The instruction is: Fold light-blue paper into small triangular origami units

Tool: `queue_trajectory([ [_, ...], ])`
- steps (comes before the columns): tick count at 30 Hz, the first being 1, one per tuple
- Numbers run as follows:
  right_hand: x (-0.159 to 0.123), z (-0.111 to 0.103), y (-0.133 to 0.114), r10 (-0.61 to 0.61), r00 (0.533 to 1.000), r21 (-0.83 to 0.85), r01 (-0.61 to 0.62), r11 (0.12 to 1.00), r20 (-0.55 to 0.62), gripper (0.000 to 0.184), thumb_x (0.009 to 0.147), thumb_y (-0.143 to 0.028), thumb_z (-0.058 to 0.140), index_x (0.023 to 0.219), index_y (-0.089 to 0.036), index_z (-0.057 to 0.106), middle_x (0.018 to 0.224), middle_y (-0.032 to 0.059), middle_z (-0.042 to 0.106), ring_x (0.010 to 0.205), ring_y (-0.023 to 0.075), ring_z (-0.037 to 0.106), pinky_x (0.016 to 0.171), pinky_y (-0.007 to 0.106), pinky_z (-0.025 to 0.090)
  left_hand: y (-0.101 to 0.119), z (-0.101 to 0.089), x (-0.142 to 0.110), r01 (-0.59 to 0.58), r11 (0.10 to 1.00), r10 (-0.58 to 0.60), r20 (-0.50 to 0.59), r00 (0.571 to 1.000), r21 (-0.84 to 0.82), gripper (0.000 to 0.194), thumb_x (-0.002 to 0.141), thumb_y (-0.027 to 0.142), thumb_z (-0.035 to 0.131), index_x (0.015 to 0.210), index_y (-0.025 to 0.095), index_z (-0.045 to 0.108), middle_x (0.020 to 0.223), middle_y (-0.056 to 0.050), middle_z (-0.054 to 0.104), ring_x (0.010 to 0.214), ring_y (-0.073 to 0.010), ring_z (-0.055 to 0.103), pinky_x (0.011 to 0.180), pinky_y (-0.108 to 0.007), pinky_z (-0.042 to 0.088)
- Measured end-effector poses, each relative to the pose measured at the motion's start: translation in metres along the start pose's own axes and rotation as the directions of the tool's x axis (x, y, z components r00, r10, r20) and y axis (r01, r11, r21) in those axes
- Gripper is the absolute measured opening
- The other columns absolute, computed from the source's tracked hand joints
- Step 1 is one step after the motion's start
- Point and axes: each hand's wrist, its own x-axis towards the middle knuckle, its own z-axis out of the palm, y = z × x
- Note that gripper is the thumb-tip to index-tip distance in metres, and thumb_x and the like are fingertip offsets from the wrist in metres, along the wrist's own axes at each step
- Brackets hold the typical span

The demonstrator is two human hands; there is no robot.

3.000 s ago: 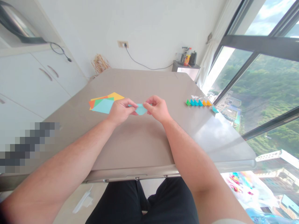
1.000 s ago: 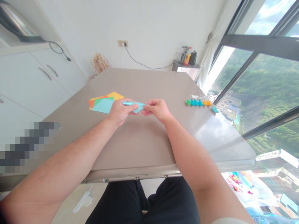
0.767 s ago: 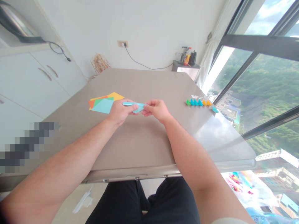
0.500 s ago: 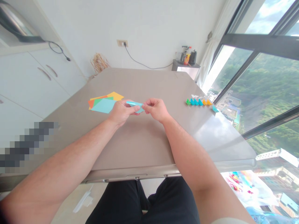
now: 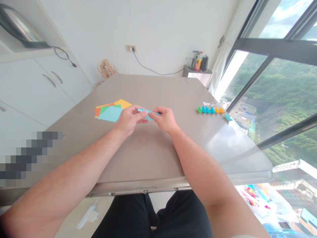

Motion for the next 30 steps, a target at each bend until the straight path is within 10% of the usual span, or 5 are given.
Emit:
queue_trajectory([
  [30,-0.0004,0.0001,-0.0006,0.089,0.985,0.152,-0.111,0.982,0.146,0.021,0.071,-0.035,0.076,0.065,-0.020,0.063,0.065,-0.0010,0.063,0.064,0.0130,0.058,0.062,0.028,0.052,0.0037,-0.0078,0.0053,0.046,0.999,-0.047,-0.102,0.994,-0.008,0.024,0.067,0.034,0.081,0.069,0.017,0.064,0.069,-0.002,0.068,0.066,-0.0162,0.065,0.063,-0.031,0.056],
])
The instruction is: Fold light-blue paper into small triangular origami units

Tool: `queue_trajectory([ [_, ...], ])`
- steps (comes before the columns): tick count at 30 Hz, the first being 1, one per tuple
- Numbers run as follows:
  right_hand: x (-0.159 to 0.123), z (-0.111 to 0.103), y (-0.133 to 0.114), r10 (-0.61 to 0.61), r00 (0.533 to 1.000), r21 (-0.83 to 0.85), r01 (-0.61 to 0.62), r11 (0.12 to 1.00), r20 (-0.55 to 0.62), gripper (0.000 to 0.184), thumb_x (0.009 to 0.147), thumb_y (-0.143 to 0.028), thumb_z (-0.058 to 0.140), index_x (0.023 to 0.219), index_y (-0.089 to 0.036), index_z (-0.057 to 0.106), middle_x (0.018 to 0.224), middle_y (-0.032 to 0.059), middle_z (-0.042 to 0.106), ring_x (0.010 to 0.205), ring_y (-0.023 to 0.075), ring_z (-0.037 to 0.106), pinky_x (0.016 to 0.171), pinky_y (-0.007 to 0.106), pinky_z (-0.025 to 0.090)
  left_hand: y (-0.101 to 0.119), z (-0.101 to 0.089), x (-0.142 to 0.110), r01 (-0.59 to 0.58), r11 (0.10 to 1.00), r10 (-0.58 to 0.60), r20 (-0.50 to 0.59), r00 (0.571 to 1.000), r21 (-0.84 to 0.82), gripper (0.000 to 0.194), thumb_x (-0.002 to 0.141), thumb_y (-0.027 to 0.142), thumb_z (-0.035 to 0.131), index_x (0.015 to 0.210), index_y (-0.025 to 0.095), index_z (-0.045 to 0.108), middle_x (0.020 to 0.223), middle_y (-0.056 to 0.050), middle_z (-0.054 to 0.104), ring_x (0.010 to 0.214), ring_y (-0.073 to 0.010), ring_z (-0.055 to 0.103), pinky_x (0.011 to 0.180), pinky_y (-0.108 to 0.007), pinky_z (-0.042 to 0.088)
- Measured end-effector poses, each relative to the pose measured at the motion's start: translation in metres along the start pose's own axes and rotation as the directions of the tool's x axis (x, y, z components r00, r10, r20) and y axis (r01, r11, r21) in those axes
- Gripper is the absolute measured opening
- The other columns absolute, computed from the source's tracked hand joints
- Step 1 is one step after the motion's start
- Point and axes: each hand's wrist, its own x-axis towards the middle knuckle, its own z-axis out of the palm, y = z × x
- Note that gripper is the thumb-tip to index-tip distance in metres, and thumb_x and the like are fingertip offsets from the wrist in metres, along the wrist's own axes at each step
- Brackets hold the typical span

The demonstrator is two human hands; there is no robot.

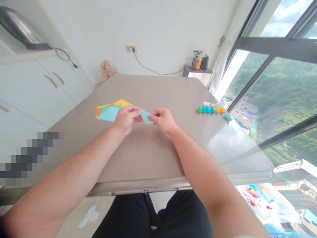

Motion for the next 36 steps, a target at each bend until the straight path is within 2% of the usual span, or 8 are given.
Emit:
queue_trajectory([
  [4,-0.001,0.001,0.001,-0.002,1.000,-0.007,0.002,1.000,-0.002,0.022,0.071,-0.036,0.077,0.064,-0.020,0.064,0.064,-0.0019,0.059,0.065,0.0131,0.057,0.063,0.028,0.051,-0.002,0.001,-0.002,-0.003,0.997,-0.006,0.119,0.993,0.077,0.024,0.068,0.037,0.082,0.074,0.017,0.070,0.073,-0.003,0.070,0.069,-0.0172,0.066,0.061,-0.029,0.053],
  [6,-0.001,0.002,0.003,-0.009,1.000,-0.021,0.009,1.000,0.003,0.024,0.073,-0.038,0.078,0.065,-0.020,0.065,0.064,-0.0019,0.059,0.065,0.0132,0.056,0.063,0.028,0.050,-0.003,0.001,-0.002,-0.024,0.991,0.005,0.146,0.989,0.128,0.023,0.067,0.036,0.083,0.073,0.017,0.072,0.071,-0.003,0.070,0.068,-0.0172,0.066,0.059,-0.029,0.051],
  [14,0.002,0.002,0.002,0.024,0.997,-0.108,-0.032,0.994,-0.079,0.030,0.072,-0.042,0.079,0.062,-0.019,0.063,0.055,-0.0016,0.057,0.055,0.0114,0.047,0.053,0.027,0.036,-0.010,-0.004,0.008,-0.079,0.988,0.071,0.062,0.996,0.135,0.018,0.066,0.031,0.082,0.067,0.017,0.070,0.062,-0.002,0.065,0.056,-0.0132,0.058,0.054,-0.027,0.044],
  [18,0.002,-0.001,0.001,0.042,0.998,-0.099,-0.047,0.994,-0.046,0.019,0.074,-0.036,0.074,0.071,-0.018,0.070,0.058,-0.0004,0.061,0.058,0.0119,0.051,0.057,0.027,0.039,-0.008,-0.005,0.009,-0.059,0.989,0.055,0.032,0.998,0.137,0.018,0.065,0.030,0.081,0.068,0.016,0.070,0.060,-0.001,0.064,0.055,-0.0129,0.057,0.053,-0.027,0.044],
  [23,0.005,-0.005,0.007,0.064,0.992,-0.081,-0.073,0.994,-0.111,0.022,0.070,-0.036,0.079,0.065,-0.018,0.068,0.056,-0.0005,0.061,0.057,0.0117,0.052,0.058,0.027,0.040,-0.005,-0.005,0.009,-0.028,0.991,0.029,-0.013,0.999,0.130,0.018,0.064,0.029,0.080,0.068,0.015,0.069,0.060,-0.002,0.065,0.056,-0.0136,0.059,0.054,-0.028,0.044],
  [28,0.008,-0.010,0.011,0.061,0.990,-0.078,-0.071,0.994,-0.124,0.018,0.072,-0.035,0.076,0.068,-0.017,0.070,0.059,0.0009,0.063,0.058,0.0126,0.055,0.060,0.028,0.044,-0.004,-0.008,0.009,0.004,0.993,0.000,-0.034,0.999,0.118,0.019,0.067,0.032,0.078,0.069,0.015,0.069,0.067,-0.004,0.068,0.064,-0.0155,0.064,0.058,-0.028,0.048],
  [36,0.008,-0.011,0.010,0.065,0.988,-0.084,-0.077,0.993,-0.143,0.018,0.070,-0.034,0.075,0.066,-0.018,0.067,0.057,0.0001,0.061,0.058,0.0123,0.053,0.059,0.028,0.041,-0.004,-0.009,0.009,0.017,0.995,-0.013,-0.042,0.999,0.095,0.020,0.068,0.032,0.078,0.072,0.016,0.067,0.071,-0.003,0.069,0.070,-0.0172,0.068,0.063,-0.029,0.053],
])
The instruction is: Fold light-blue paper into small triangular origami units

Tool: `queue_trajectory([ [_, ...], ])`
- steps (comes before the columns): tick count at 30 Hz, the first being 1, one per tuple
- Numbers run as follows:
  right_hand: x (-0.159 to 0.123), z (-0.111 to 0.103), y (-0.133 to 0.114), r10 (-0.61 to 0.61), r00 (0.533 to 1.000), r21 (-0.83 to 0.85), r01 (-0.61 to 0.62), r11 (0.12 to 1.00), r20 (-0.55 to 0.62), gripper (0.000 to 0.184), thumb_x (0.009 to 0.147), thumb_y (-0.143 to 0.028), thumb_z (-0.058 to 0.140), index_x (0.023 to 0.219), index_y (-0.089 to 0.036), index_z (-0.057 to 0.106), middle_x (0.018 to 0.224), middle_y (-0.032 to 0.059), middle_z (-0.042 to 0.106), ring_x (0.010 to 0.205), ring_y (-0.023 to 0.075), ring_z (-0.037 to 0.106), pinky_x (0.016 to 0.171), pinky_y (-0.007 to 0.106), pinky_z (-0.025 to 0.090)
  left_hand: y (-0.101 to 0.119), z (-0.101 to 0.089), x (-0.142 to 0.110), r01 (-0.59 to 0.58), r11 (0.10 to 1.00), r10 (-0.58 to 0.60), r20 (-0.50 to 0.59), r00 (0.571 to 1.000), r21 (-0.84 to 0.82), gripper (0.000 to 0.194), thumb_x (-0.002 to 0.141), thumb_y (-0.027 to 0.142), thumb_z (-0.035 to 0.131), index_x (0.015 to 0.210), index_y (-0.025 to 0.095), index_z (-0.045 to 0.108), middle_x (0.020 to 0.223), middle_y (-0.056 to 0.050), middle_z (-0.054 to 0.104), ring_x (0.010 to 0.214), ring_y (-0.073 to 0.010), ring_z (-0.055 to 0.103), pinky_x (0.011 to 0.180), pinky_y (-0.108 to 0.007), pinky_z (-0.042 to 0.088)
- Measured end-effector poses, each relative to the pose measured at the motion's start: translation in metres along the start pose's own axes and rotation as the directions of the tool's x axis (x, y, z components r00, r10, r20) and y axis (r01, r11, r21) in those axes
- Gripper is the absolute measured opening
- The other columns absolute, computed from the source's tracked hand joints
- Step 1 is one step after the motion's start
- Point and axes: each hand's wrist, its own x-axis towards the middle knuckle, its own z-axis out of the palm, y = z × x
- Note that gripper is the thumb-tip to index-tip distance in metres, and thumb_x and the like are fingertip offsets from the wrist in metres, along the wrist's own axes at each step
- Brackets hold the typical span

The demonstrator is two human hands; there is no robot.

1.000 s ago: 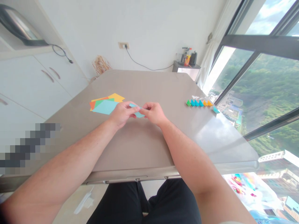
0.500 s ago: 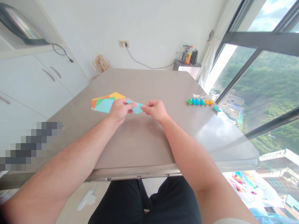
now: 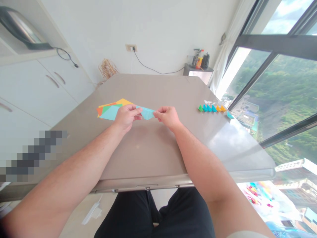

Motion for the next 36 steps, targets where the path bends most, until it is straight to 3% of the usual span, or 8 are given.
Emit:
queue_trajectory([
  [19,-0.005,0.002,-0.006,-0.002,1.000,-0.020,0.002,1.000,0.021,0.018,0.071,-0.034,0.072,0.068,-0.019,0.065,0.056,-0.0022,0.059,0.057,0.0116,0.050,0.058,0.027,0.039,-0.003,0.001,0.002,-0.022,1.000,0.022,-0.017,1.000,0.000,0.020,0.066,0.032,0.079,0.071,0.016,0.066,0.070,-0.003,0.068,0.067,-0.0163,0.065,0.061,-0.029,0.054],
  [30,-0.010,0.008,-0.010,-0.036,0.999,-0.096,0.040,0.995,0.039,0.017,0.073,-0.036,0.069,0.070,-0.020,0.068,0.059,-0.0018,0.059,0.057,0.0121,0.048,0.054,0.027,0.035,-0.005,0.007,-0.004,-0.009,0.999,0.004,0.125,0.992,0.041,0.021,0.065,0.034,0.082,0.074,0.017,0.071,0.071,-0.002,0.069,0.068,-0.0168,0.065,0.060,-0.029,0.054],
  [36,-0.010,0.009,-0.013,-0.054,0.998,-0.083,0.057,0.995,0.041,0.015,0.071,-0.034,0.070,0.067,-0.020,0.066,0.058,-0.0017,0.058,0.056,0.0115,0.046,0.053,0.027,0.034,-0.004,0.006,-0.003,-0.036,0.998,0.032,0.098,0.995,0.044,0.018,0.063,0.031,0.082,0.070,0.017,0.073,0.067,-0.003,0.069,0.063,-0.0159,0.063,0.061,-0.030,0.051],
])
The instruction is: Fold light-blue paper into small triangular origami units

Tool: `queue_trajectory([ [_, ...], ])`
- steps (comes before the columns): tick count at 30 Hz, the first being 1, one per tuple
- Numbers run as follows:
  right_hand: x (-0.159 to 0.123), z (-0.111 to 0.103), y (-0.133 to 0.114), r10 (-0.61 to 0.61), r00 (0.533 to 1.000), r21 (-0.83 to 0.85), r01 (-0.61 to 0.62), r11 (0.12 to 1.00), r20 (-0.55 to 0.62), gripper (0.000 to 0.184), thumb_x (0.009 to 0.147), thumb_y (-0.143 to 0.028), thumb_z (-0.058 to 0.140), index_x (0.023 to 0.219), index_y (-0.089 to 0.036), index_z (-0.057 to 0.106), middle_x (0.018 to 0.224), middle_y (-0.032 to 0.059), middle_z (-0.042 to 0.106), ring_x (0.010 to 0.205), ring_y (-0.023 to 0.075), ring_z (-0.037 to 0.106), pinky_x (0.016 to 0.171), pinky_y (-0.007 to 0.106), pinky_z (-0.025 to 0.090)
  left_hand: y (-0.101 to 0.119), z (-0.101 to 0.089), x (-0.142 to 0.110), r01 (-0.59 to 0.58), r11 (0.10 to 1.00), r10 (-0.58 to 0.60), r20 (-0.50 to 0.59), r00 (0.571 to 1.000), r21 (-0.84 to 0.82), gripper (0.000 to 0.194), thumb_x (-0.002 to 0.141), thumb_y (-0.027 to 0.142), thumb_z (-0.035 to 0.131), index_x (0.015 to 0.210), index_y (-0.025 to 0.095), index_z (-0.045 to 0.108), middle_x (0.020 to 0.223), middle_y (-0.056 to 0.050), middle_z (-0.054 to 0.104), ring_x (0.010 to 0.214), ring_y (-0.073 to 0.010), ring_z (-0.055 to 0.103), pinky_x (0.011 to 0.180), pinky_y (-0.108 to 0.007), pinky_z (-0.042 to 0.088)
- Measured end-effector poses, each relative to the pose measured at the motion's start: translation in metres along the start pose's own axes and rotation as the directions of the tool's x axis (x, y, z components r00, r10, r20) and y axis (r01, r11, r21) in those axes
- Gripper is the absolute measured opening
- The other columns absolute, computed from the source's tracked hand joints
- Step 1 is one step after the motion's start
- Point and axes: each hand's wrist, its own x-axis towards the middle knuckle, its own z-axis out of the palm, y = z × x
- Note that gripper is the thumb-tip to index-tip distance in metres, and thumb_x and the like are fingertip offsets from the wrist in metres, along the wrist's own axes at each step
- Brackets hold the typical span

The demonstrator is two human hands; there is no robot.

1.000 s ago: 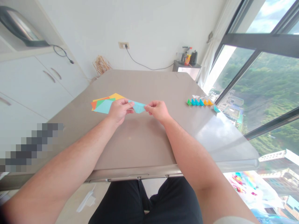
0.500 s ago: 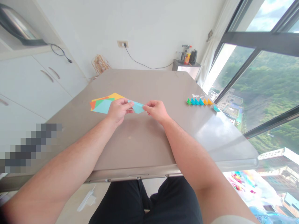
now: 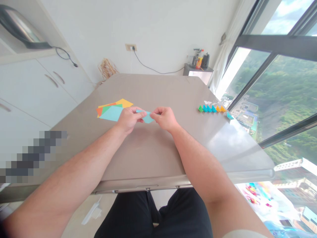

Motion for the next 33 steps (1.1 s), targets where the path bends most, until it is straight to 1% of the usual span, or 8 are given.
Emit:
queue_trajectory([
  [4,0.001,-0.002,-0.001,0.016,1.000,0.007,-0.016,1.000,-0.002,0.015,0.070,-0.033,0.070,0.066,-0.019,0.066,0.057,-0.0019,0.058,0.055,0.0111,0.045,0.052,0.027,0.033,0.002,-0.002,0.001,0.028,1.000,-0.028,0.015,0.999,-0.013,0.019,0.062,0.031,0.083,0.067,0.016,0.072,0.066,-0.003,0.068,0.063,-0.0154,0.063,0.062,-0.030,0.051],
  [8,0.000,-0.003,0.001,0.015,1.000,-0.022,-0.015,1.000,-0.011,0.012,0.070,-0.030,0.068,0.066,-0.019,0.065,0.058,-0.0021,0.057,0.057,0.0113,0.047,0.053,0.026,0.034,0.001,-0.002,-0.001,0.026,1.000,-0.026,0.032,0.999,-0.004,0.019,0.063,0.031,0.083,0.071,0.017,0.073,0.069,-0.003,0.069,0.065,-0.0154,0.064,0.062,-0.030,0.051],
  [13,-0.003,0.001,0.001,-0.017,0.999,-0.063,0.019,0.998,0.030,0.013,0.072,-0.032,0.065,0.070,-0.019,0.065,0.065,-0.0015,0.059,0.063,0.0128,0.052,0.058,0.027,0.038,0.002,0.001,-0.004,-0.008,0.995,0.002,0.059,0.998,0.100,0.015,0.066,0.032,0.080,0.070,0.019,0.073,0.067,-0.002,0.068,0.063,-0.0161,0.063,0.058,-0.029,0.051],
  [16,-0.003,0.004,0.001,-0.033,0.999,-0.083,0.037,0.996,0.042,0.014,0.074,-0.033,0.065,0.070,-0.020,0.065,0.067,-0.0016,0.059,0.064,0.0126,0.052,0.060,0.027,0.040,0.004,0.003,-0.006,-0.029,0.988,0.021,0.055,0.998,0.149,0.014,0.067,0.031,0.080,0.069,0.019,0.073,0.064,-0.002,0.068,0.062,-0.0157,0.062,0.059,-0.029,0.051],
  [20,-0.001,0.004,0.003,-0.027,1.000,-0.065,0.027,0.998,0.013,0.014,0.073,-0.033,0.067,0.068,-0.020,0.065,0.062,-0.0023,0.056,0.062,0.0121,0.050,0.057,0.026,0.038,0.003,0.003,-0.005,-0.040,0.990,0.036,0.033,0.999,0.134,0.014,0.067,0.031,0.080,0.069,0.019,0.074,0.064,-0.002,0.069,0.062,-0.0159,0.063,0.061,-0.029,0.051],
  [24,0.000,-0.001,0.005,0.037,0.999,-0.022,-0.036,0.999,0.024,0.023,0.073,-0.042,0.072,0.069,-0.020,0.066,0.057,-0.0015,0.057,0.058,0.0125,0.050,0.054,0.027,0.036,-0.002,-0.002,0.000,-0.040,0.994,0.041,-0.015,0.999,0.101,0.017,0.065,0.032,0.082,0.070,0.018,0.074,0.067,-0.002,0.070,0.062,-0.0159,0.063,0.062,-0.030,0.052],
  [29,0.002,-0.006,0.006,0.038,0.999,-0.035,-0.039,0.999,-0.032,0.026,0.071,-0.041,0.075,0.062,-0.019,0.063,0.055,-0.0021,0.055,0.054,0.0104,0.044,0.051,0.027,0.033,-0.006,-0.006,0.005,0.034,0.999,-0.033,-0.040,0.999,0.032,0.026,0.060,0.035,0.087,0.068,0.016,0.072,0.065,-0.003,0.069,0.062,-0.0159,0.064,0.063,-0.030,0.052],
  [33,0.004,-0.007,0.010,0.060,0.998,-0.004,-0.060,0.998,0.013,0.023,0.073,-0.039,0.074,0.066,-0.018,0.068,0.055,-0.0013,0.058,0.055,0.0110,0.049,0.053,0.026,0.038,-0.003,-0.011,0.006,0.078,0.997,-0.078,-0.052,0.996,-0.014,0.025,0.063,0.034,0.085,0.069,0.015,0.071,0.067,-0.004,0.069,0.063,-0.0158,0.065,0.066,-0.031,0.053],
])
